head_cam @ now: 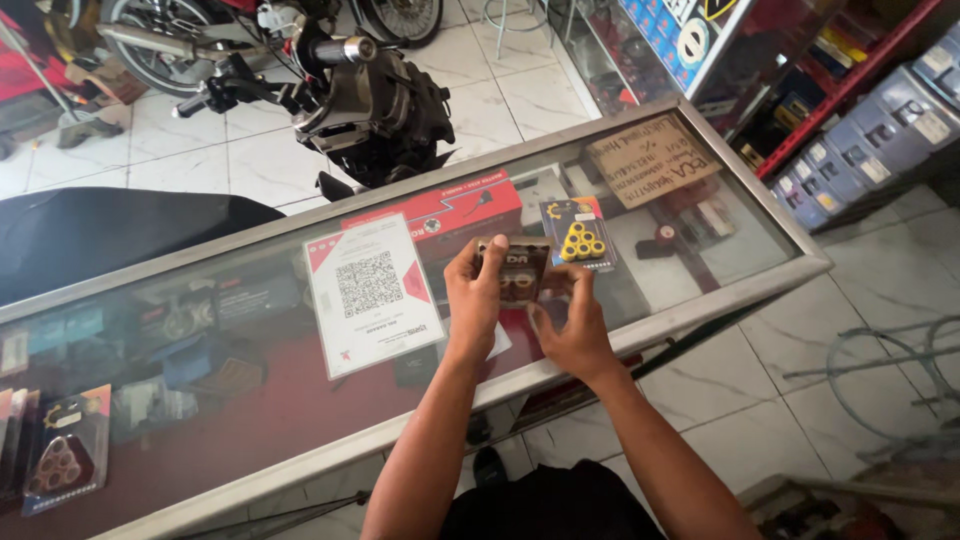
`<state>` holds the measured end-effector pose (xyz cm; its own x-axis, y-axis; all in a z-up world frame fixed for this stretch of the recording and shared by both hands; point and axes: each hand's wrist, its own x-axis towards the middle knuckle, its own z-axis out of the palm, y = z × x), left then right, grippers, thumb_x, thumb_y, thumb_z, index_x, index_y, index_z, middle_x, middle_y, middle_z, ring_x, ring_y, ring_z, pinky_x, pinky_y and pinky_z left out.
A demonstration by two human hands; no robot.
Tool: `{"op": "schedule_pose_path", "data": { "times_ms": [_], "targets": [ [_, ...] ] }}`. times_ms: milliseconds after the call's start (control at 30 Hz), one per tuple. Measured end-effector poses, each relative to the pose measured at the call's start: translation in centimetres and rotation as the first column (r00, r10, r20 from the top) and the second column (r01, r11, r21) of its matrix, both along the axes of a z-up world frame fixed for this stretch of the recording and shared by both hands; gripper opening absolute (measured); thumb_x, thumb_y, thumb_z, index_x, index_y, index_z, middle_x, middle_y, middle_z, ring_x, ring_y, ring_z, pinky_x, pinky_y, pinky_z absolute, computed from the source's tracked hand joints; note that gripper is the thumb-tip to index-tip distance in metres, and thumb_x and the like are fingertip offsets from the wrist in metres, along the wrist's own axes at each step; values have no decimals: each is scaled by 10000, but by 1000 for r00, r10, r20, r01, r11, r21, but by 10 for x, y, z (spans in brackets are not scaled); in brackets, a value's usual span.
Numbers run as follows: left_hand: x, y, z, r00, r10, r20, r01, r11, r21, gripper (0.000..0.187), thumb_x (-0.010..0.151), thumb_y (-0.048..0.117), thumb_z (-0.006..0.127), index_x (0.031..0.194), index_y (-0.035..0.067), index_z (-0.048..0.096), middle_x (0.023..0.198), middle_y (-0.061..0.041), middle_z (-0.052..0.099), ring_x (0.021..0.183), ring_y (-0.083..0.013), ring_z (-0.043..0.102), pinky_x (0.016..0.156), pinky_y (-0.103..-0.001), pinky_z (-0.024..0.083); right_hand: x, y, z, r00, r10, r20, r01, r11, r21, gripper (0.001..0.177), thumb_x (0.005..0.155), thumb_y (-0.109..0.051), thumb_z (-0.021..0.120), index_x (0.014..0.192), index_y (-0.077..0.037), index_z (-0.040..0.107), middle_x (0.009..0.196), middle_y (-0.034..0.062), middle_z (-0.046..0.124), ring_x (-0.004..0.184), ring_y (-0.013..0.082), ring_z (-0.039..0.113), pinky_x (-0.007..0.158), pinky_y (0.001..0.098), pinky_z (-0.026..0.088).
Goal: The person picks up several packaged motorcycle components from a display counter, holds them up, and places them onto a wall-mounted wire rack.
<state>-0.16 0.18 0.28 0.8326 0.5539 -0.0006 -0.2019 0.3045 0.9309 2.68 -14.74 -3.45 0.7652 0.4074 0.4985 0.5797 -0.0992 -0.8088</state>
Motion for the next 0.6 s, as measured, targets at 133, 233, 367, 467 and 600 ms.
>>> {"op": "schedule_pose_path", "data": {
  "times_ms": [133,233,367,467,600],
  "targets": [
    [0,-1,3,1000,14,13,-15,998,67,312,1012,281,675,815,51,599,755,41,569,699,-37,486,612,-246,462,-2,0,13,983,-11,-181,-17,988,-155,836,847,-169,786,1522,-54,307,1107,136,720,1031,275,719,931,380,545],
    [-3,-2,9,1000,11,-14,-9,996,88,290,1013,296,663,890,35,629,805,12,612,751,-56,519,668,-258,479,-2,4,16,999,-39,-9,34,956,-291,852,837,-169,827,1532,-44,350,1240,212,670,1120,358,654,938,420,517],
    [-11,-10,8,997,-31,-65,38,993,108,280,1023,303,641,999,24,632,872,-29,656,808,-86,559,719,-281,504,1,-2,3,994,-34,-106,11,977,-213,768,842,-174,839,1478,-48,427,1233,170,698,1143,293,676,960,384,526],
    [-15,-17,0,994,-104,24,101,988,118,251,1015,258,647,1103,24,620,959,-39,678,878,-98,595,778,-285,521,8,-11,-6,975,25,-219,-44,996,-81,671,848,-132,833,1430,-39,512,1217,123,723,1146,231,686,1003,366,525],
    [-27,-31,-4,979,-199,33,193,973,127,277,1002,198,641,1225,39,599,1056,-49,700,966,-113,643,859,-277,538,0,-32,-10,930,69,-360,-40,995,88,635,836,-50,824,1403,-5,542,1233,102,688,1157,194,642,994,363,525]
  ]
}}
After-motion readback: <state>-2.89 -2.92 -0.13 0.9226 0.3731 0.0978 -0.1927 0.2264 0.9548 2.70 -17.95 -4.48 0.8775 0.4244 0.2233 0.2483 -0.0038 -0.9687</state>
